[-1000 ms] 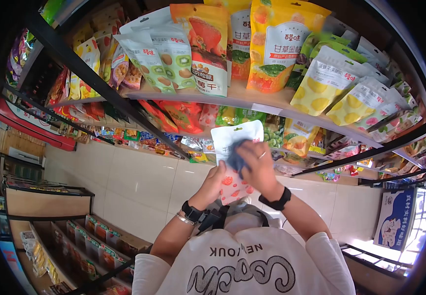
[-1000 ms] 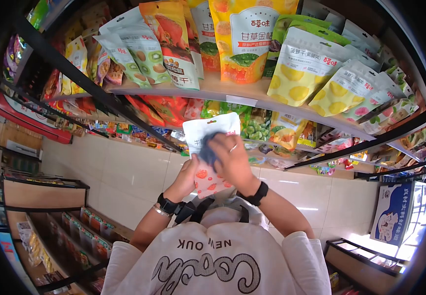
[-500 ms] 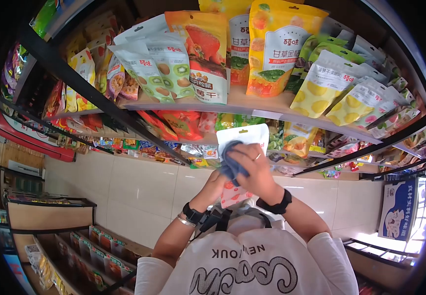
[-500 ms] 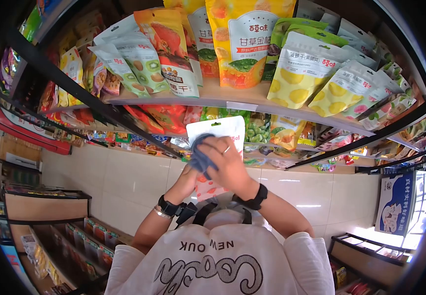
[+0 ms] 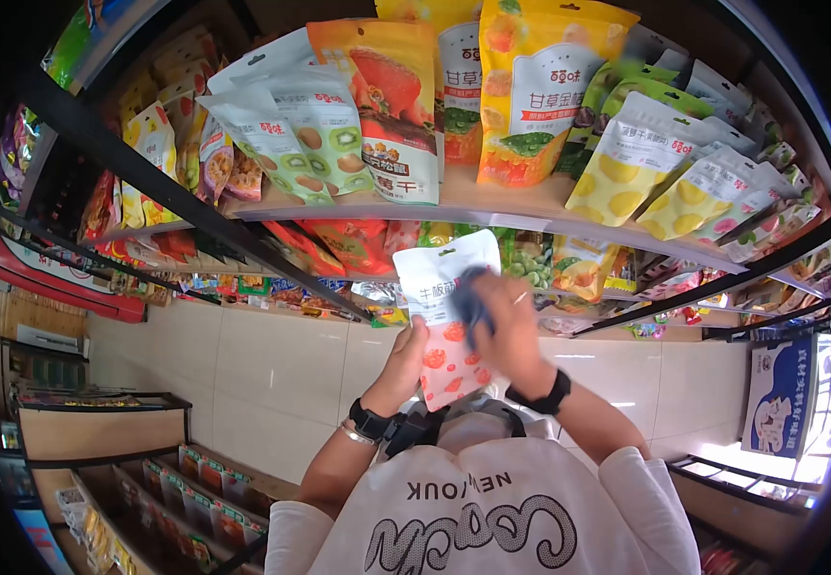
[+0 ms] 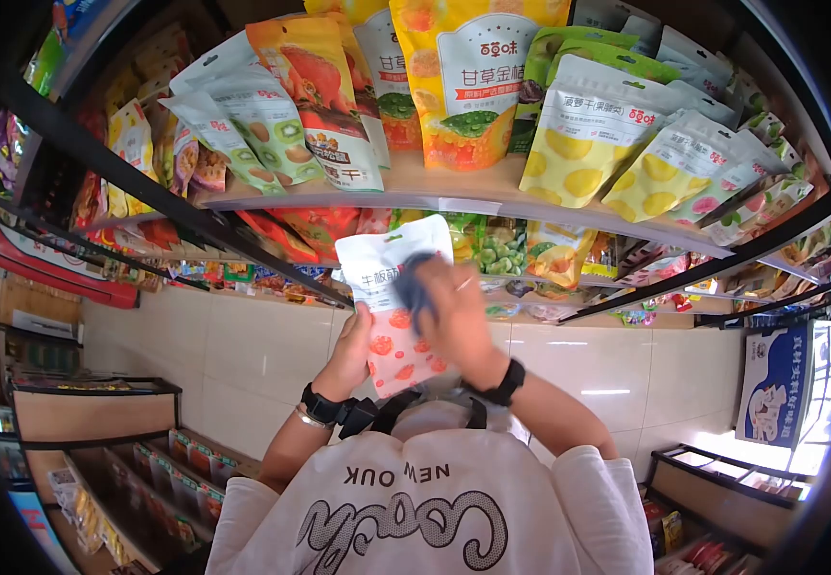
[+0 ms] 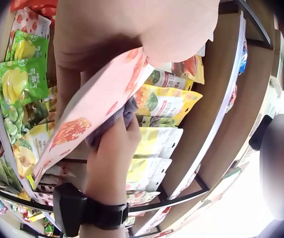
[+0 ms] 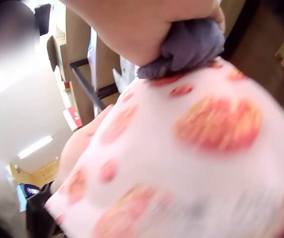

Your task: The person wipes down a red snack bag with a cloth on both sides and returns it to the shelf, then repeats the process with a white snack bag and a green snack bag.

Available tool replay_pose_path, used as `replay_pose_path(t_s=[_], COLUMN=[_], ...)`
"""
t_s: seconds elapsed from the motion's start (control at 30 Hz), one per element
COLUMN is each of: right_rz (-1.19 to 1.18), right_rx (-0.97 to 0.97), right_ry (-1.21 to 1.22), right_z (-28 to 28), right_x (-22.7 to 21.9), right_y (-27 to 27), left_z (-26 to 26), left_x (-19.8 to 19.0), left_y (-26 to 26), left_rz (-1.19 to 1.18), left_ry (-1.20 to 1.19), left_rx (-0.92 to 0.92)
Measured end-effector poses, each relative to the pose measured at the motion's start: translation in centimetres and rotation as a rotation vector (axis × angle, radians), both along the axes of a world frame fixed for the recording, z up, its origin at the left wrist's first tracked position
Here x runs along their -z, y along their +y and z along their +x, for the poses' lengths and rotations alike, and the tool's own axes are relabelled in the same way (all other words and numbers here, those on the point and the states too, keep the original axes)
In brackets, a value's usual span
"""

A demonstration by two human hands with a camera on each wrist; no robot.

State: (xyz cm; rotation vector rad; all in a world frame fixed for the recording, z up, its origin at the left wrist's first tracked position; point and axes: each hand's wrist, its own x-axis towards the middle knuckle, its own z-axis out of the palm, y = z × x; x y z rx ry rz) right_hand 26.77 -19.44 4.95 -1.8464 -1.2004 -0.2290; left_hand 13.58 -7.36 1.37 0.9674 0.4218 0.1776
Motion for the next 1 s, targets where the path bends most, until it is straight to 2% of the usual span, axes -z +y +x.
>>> replay_pose_path(t_s=[0.03, 0.1, 0.2, 0.23, 0.3, 0.37, 0.43, 0.47, 0.53, 0.57, 0.6, 0.73, 0.8, 0.87, 1.0], right_rz=[-0.032, -0.071, -0.088, -0.03, 0.002, -0.037, -0.074, -0.033, -0.028, -0.039, -0.048, -0.076, -0.085, -0.104, -0.08], right_rx=[-0.157, -0.347, -0.03, 0.097, -0.058, -0.313, -0.328, -0.266, -0.144, -0.194, -0.243, -0.424, -0.493, -0.489, -0.352], right_ry=[-0.052, -0.194, -0.167, -0.063, -0.174, -0.184, -0.261, -0.266, -0.247, -0.252, -0.261, -0.335, -0.368, -0.387, -0.299], right_z=[-1.5, -2.4, 1.2, 1.9, 1.0, -1.4, -1.6, -1.0, 0.0, -0.2, -0.6, -2.7, -3.1, -2.5, -2.0], right_x=[-0.3, 0.4, -0.3, -0.7, -0.6, 0.1, 0.1, -0.1, -1.9, -1.7, -1.3, 0.8, 1.5, 1.4, 0.3], right_y=[-0.5, -1.0, -0.2, 0.2, 0.4, 0.1, 0.1, 0.7, 1.6, 1.7, 1.6, -0.3, -0.9, -0.6, 1.0], left_z=[0.1, 0.4, 0.3, 0.2, 0.5, 0.9, 1.1, 1.2, 1.1, 1.2, 1.0, 0.4, 0.2, 0.1, -0.4], left_x=[0.1, -0.5, -0.5, -0.5, -0.7, -1.0, -1.2, -1.3, -1.3, -1.5, -2.0, -1.9, -2.2, -2.1, -1.3], left_y=[0.1, 0.4, 0.6, 0.6, 0.7, 0.5, 0.7, 0.6, 0.5, 0.6, 0.6, 1.5, 1.0, 0.6, 0.3], left_rz=[-0.021, -0.028, -0.117, -0.141, -0.184, -0.213, -0.176, -0.133, -0.201, -0.228, -0.151, -0.253, -0.304, -0.375, -0.263], left_ry=[-0.009, -0.081, -0.055, -0.04, -0.018, -0.053, -0.043, -0.027, -0.05, -0.069, -0.023, -0.061, -0.049, -0.052, -0.03], left_rx=[-0.023, -0.024, 0.021, 0.029, 0.053, 0.012, -0.021, -0.019, 0.018, 0.042, 0.006, 0.13, 0.096, 0.067, 0.024])
